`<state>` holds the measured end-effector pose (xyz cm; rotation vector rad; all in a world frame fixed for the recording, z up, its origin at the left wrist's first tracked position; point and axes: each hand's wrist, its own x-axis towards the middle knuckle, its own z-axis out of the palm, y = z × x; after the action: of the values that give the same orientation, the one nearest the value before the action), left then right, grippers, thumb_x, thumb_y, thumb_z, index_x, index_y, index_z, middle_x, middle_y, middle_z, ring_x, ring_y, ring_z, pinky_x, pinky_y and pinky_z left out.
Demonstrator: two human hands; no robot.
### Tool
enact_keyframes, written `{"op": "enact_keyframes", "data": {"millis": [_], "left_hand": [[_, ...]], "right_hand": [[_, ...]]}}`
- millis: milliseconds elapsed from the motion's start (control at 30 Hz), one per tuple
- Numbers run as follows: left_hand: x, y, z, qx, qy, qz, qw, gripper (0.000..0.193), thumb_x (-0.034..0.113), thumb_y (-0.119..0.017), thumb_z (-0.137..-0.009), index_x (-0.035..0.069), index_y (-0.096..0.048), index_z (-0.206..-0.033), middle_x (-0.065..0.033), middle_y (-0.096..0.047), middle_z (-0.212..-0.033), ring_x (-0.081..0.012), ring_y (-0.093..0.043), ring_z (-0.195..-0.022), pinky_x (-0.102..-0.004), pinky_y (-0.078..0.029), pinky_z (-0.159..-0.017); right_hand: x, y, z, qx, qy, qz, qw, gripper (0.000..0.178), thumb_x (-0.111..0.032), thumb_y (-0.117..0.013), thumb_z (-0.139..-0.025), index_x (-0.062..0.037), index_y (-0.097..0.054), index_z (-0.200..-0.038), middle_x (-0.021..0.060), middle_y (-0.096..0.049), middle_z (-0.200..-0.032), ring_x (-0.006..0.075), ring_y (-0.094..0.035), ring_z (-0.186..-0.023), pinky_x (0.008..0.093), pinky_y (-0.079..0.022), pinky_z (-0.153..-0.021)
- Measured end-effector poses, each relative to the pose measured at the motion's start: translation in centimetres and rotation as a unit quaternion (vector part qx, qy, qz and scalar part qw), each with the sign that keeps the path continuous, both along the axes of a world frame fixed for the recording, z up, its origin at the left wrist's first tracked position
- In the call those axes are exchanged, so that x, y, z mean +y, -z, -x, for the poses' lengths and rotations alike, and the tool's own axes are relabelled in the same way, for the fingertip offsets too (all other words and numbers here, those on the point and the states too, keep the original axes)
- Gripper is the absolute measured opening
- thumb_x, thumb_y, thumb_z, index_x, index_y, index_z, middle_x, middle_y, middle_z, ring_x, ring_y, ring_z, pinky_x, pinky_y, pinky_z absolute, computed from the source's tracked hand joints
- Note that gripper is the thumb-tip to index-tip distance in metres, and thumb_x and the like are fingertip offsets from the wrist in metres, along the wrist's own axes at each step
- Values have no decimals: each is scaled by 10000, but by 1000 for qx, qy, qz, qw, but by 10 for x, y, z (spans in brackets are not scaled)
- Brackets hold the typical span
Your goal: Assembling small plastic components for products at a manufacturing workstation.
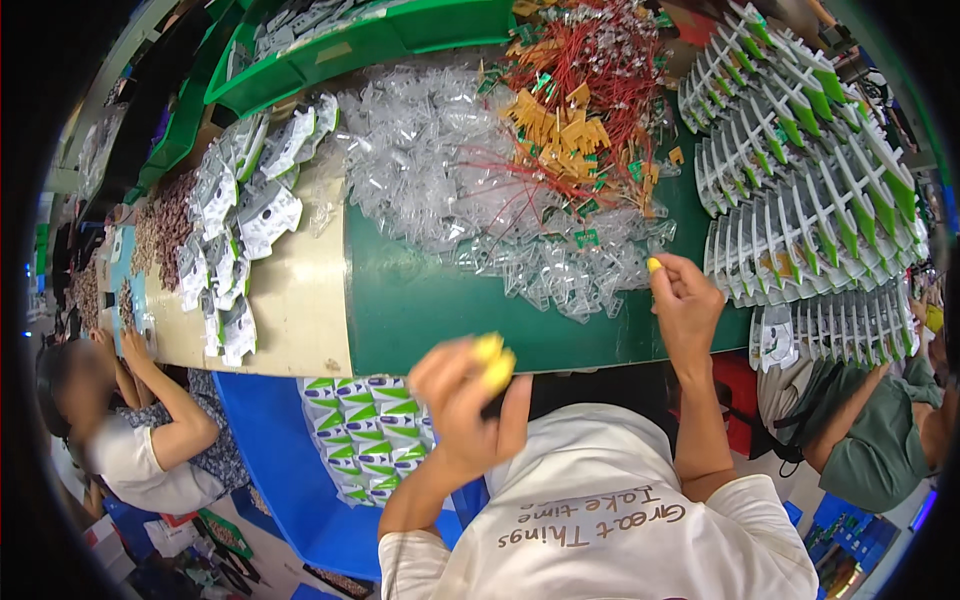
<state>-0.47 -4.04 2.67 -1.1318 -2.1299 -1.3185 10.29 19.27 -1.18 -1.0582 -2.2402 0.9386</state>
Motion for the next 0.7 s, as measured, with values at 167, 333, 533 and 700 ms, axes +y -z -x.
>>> {"op": "enact_keyframes", "data": {"millis": [167,333,533,700], "left_hand": [[24,32,4,-530,138,-100,831,298,71,-596,-987,-41,-570,-1263,-97,-653,-1135,-168,-659,-1012,-283,-511,-882],[58,29,5,-614,213,-129,749,336,149,-570,-1019,-33,-561,-1301,-86,-664,-1136,-162,-653,-1017,-291,-518,-878],[69,33,2,-589,228,-108,768,375,208,-551,-1035,-27,-549,-1327,-91,-647,-1170,-156,-653,-1010,-294,-515,-869],[69,27,6,-597,241,-94,760,393,237,-543,-1040,-26,-546,-1332,-97,-642,-1164,-157,-651,-1014,-295,-513,-873]], "right_hand": [[-16,-22,-16,132,-46,62,988,87,66,-658,-791,10,-651,-858,12,-602,-693,38,-505,-550,198,-373,-492],[-27,-28,-21,165,-131,60,976,112,91,-632,-744,7,-629,-818,22,-582,-717,57,-464,-546,209,-356,-488],[-19,-29,-21,164,-151,-5,975,126,92,-629,-712,7,-624,-804,49,-580,-700,98,-480,-570,233,-379,-522],[-18,-37,-25,175,-202,25,963,139,91,-617,-682,4,-618,-790,58,-599,-709,119,-501,-586,252,-400,-536]]}}
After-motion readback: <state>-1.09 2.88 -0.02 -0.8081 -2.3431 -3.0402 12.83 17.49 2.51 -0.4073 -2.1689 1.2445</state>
